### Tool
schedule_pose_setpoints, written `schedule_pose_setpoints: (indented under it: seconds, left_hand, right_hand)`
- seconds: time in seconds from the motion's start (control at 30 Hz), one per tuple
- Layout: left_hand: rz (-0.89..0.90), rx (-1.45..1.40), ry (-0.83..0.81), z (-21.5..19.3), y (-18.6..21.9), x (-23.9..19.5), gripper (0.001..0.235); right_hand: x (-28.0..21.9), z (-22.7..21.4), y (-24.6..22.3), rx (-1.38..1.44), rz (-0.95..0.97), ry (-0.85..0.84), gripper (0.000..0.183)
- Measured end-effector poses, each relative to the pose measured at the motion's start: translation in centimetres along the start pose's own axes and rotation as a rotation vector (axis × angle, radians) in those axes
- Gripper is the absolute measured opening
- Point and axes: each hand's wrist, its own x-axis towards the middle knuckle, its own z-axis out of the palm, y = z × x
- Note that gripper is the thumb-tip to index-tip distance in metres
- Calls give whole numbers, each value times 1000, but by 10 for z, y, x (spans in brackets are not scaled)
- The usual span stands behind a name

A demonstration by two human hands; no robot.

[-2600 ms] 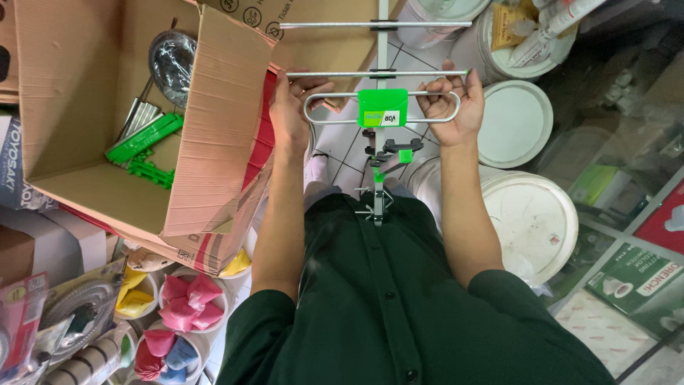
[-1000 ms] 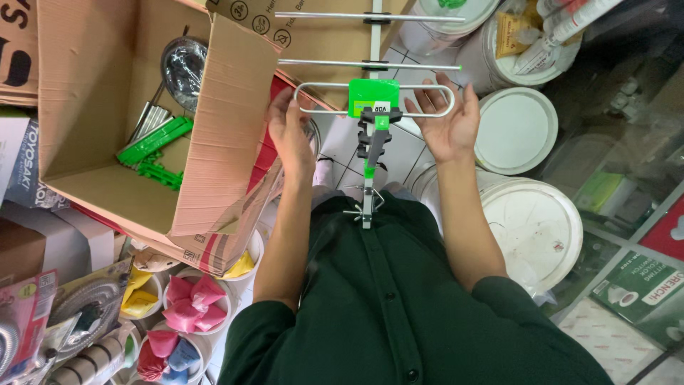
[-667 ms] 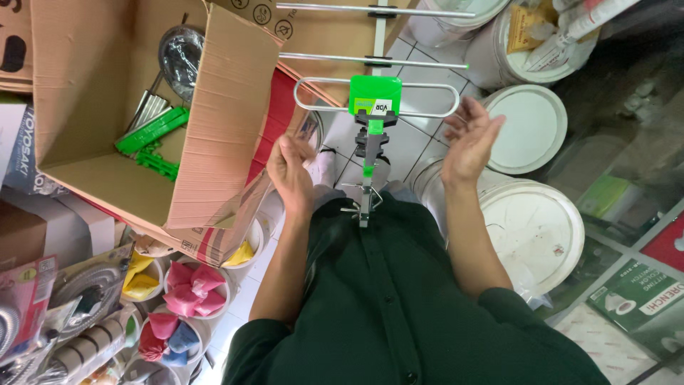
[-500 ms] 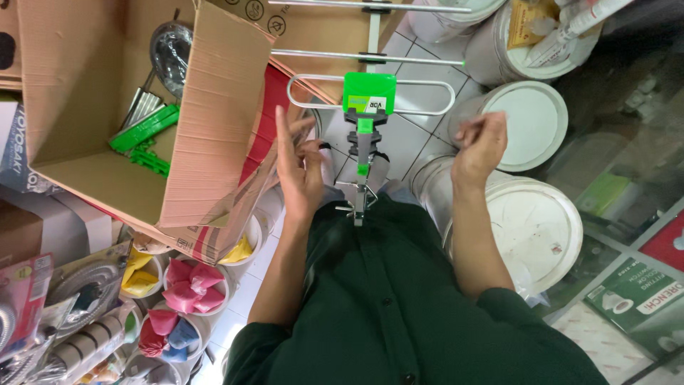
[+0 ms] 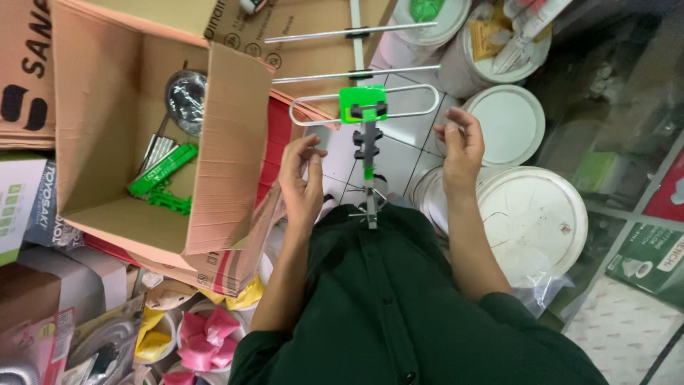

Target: The person assembles a television antenna by sliding aluminum rods through the central boom and securing the plastic driver unit and reflectors.

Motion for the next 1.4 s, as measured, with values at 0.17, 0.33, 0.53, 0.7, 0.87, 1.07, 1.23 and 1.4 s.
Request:
schedule_pose_setpoints:
  seconds: [0.17,0.33,0.53,0.7,0.87,1.07,1.23,1.4]
  left_hand:
    - [-7,3,-17,-27,13,-13,32]
    - [-43,-5,-95,-49,9,-30,28]
    - [-36,31,-75,-69,-4,-32,27]
    - [16,132,-72,-68,-3,-14,30]
    - [150,327,-69,-47,-13,10,36]
    - [96,355,61,-17,-57,35,50]
    - [-293,118,145,4,-84,40,50]
    - [-174,-31,208,19,-99,33,40]
  right_hand:
    - [-21,22,-3,0,-67,53,23]
    - [-44,44,-8,-27,-120,85,22]
    - [-60,56,4,-50,-117,111,23]
    - [-43,53,4,-145,-214,129,23]
    - [-5,32,5,-224,-329,139,22]
    - [60,3,19,-22,-74,160,25]
    - [88,-1,26,-79,211,-73,26]
    - [78,-2,28,-42,287,-283,30]
